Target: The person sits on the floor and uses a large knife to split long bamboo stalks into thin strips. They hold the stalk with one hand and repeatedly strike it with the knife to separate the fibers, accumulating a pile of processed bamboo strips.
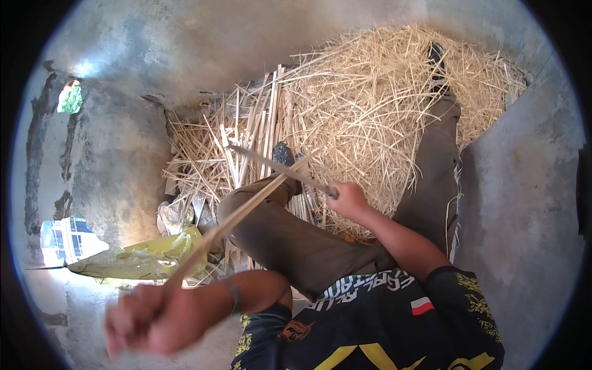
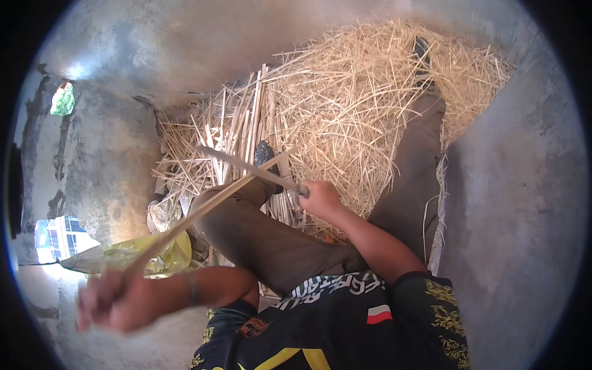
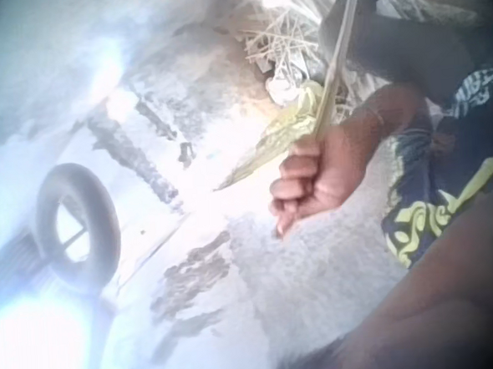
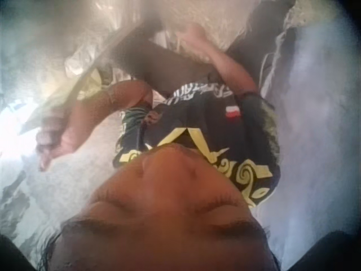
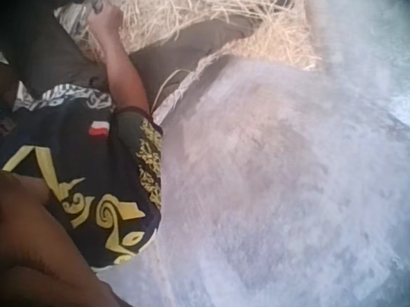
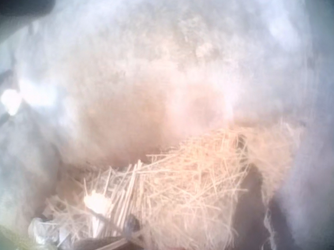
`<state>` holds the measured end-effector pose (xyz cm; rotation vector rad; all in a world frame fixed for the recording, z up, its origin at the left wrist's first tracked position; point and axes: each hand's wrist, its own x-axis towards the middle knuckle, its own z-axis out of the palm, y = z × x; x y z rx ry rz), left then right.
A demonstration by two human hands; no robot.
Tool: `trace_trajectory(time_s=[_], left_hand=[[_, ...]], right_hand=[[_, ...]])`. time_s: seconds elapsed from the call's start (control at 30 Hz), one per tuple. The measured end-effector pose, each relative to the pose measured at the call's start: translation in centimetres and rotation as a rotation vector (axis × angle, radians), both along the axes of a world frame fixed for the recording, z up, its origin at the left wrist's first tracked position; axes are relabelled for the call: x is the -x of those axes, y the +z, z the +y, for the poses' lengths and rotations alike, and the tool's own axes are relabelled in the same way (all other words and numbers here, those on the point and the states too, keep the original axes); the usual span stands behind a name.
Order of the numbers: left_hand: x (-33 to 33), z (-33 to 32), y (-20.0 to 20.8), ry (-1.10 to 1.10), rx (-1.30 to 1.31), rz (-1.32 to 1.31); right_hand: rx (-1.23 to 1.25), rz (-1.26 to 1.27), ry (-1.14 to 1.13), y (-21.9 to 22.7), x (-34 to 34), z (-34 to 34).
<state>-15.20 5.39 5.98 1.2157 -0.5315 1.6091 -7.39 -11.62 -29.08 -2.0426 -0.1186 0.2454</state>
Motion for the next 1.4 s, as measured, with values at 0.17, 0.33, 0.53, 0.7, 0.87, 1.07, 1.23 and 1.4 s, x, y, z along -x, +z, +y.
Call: trace_trajectory(time_s=[0.17, 0.33, 0.53, 0.7, 0.87, 1.07, 1.23, 1.4], left_hand=[[3.2, -0.3, 3.7, -0.194, -0.05, 0.064], [5.9, 1.5, 5.3, -0.058, -0.064, -0.066], [9.2, 2.8, 9.3, 0.176, -0.196, -0.238], [12.2, 3.7, 11.9, 0.169, -0.268, -0.295], [11.4, 8.6, 12.4, -0.295, -0.189, -0.075], [2.2, 1.7, 7.3, -0.402, 0.028, -0.022], [-8.8, -2.4, -1.3, -0.29, -0.028, 0.115], [-12.2, -4.9, -3.6, -0.374, -0.061, 0.243]], right_hand=[[0.211, 0.294, -0.219, -6.7, -0.4, -2.7], [0.15, -0.012, -0.119, -1.6, 0.3, -2.1], [0.097, 0.355, -0.287, -2.8, -2.9, -4.4], [-0.041, 0.463, -0.331, -5.8, -3.0, -6.3], [0.017, 0.34, -0.284, -0.9, -3.0, -5.0], [0.11, 0.513, -0.415, -9.9, -1.9, -6.1], [-0.004, 0.649, -0.637, -8.8, -1.1, -7.1], [-0.042, 0.597, -0.623, -5.8, -1.0, -7.2]])
